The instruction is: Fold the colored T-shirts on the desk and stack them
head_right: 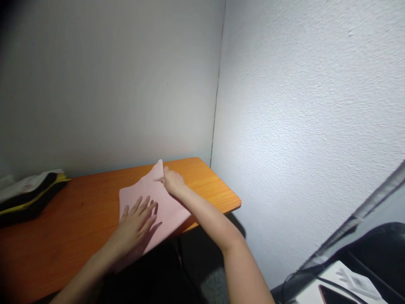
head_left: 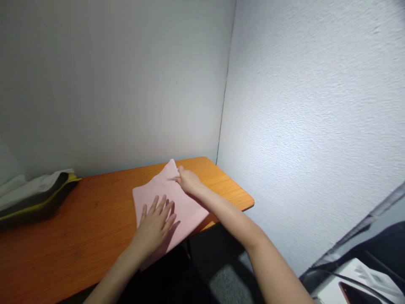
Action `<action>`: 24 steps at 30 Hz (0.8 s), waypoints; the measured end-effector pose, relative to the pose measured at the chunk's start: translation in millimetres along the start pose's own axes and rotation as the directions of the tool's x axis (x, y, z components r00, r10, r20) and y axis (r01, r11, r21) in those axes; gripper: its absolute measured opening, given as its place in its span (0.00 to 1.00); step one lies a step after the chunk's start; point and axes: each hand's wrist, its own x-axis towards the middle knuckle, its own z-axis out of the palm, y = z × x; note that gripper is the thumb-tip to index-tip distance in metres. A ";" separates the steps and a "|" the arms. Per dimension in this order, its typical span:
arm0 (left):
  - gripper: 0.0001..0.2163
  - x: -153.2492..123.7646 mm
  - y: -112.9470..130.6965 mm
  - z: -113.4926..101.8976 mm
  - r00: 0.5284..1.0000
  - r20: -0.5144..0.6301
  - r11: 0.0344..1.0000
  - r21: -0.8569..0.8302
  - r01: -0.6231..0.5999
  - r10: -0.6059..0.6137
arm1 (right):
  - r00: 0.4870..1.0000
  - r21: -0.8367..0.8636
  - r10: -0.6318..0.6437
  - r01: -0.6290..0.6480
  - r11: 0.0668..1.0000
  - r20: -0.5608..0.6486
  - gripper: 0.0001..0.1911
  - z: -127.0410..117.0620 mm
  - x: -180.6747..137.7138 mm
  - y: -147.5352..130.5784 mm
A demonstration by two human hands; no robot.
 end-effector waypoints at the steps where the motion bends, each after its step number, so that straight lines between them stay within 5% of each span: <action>1: 0.25 -1.7 11.4 -1.0 0.999 0.030 0.999 -0.031 -0.029 0.030 | 1.000 -0.020 0.020 -0.020 1.000 0.001 0.18 -10.9 2.1 14.4; 7: 0.31 13.6 73.2 8.2 0.965 0.207 0.977 -0.174 -0.126 0.162 | 0.974 -0.124 0.225 -0.221 0.967 0.022 0.17 -45.6 -9.2 123.8; 12: 0.25 37.6 114.8 29.5 0.967 0.134 0.965 -0.180 -0.193 0.218 | 0.909 -0.172 0.416 -0.412 0.895 -0.010 0.16 -39.1 -34.9 198.2; 17: 0.20 47.3 130.6 46.9 0.980 0.046 0.972 -0.144 -0.186 0.195 | 0.862 -0.178 0.506 -0.503 0.846 -0.026 0.18 -22.6 -48.6 230.9; 24: 0.20 45.6 127.3 53.6 0.982 -0.006 0.966 -0.182 -0.185 0.187 | 0.837 -0.184 0.545 -0.544 0.819 -0.052 0.22 1.4 -56.5 238.5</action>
